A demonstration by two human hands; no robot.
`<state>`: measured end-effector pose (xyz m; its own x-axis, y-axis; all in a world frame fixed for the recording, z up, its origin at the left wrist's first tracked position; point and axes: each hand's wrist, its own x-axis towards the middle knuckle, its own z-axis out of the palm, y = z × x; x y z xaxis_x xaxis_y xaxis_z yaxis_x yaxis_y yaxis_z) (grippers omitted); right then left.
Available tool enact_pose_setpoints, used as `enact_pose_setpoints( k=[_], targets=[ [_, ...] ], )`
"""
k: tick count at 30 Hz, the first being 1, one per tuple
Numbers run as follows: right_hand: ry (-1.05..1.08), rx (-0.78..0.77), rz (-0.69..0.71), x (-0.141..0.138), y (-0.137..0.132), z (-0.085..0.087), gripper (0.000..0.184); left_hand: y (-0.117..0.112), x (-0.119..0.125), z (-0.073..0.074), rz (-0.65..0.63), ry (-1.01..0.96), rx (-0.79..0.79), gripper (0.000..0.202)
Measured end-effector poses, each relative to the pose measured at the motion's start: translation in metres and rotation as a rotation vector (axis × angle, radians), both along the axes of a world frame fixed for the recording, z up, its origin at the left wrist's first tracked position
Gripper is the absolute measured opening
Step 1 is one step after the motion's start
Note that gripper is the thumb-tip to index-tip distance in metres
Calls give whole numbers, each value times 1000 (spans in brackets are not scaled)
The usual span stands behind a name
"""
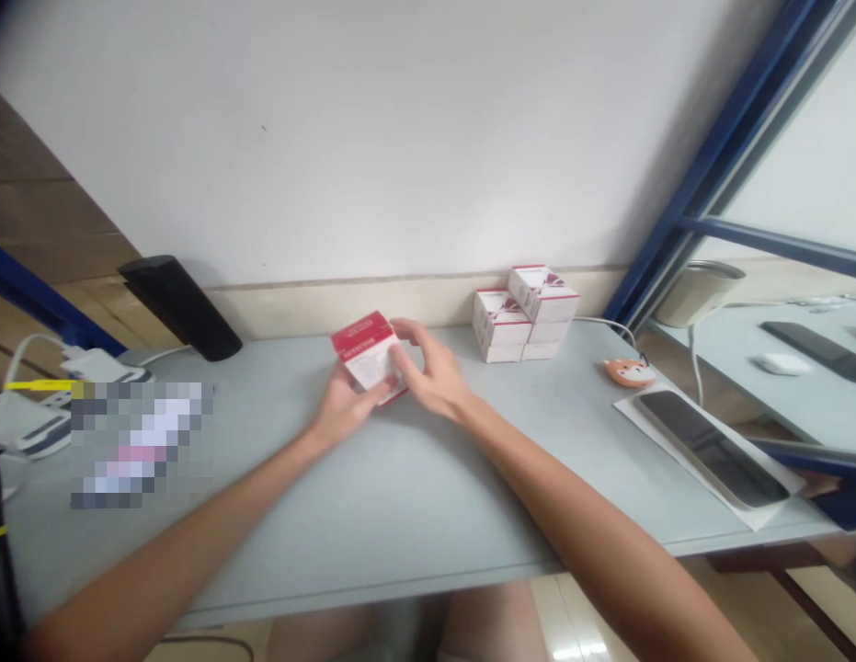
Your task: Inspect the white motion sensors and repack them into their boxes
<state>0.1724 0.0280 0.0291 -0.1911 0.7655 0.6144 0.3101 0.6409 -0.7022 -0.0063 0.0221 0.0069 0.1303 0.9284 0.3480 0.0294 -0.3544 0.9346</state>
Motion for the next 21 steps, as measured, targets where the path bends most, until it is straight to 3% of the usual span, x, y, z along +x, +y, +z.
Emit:
enact_pose_setpoints(
  k=[9, 14, 21],
  targets=[
    [0, 14, -24, 2, -3, 0, 43, -2, 1, -3, -116, 153, 60, 59],
    [44, -29, -39, 2, 1, 3, 39, -1, -3, -7, 28, 351, 57, 53],
    [-93, 13, -115, 12, 1, 13, 26, 0, -4, -12, -51, 302, 73, 51]
  ],
)
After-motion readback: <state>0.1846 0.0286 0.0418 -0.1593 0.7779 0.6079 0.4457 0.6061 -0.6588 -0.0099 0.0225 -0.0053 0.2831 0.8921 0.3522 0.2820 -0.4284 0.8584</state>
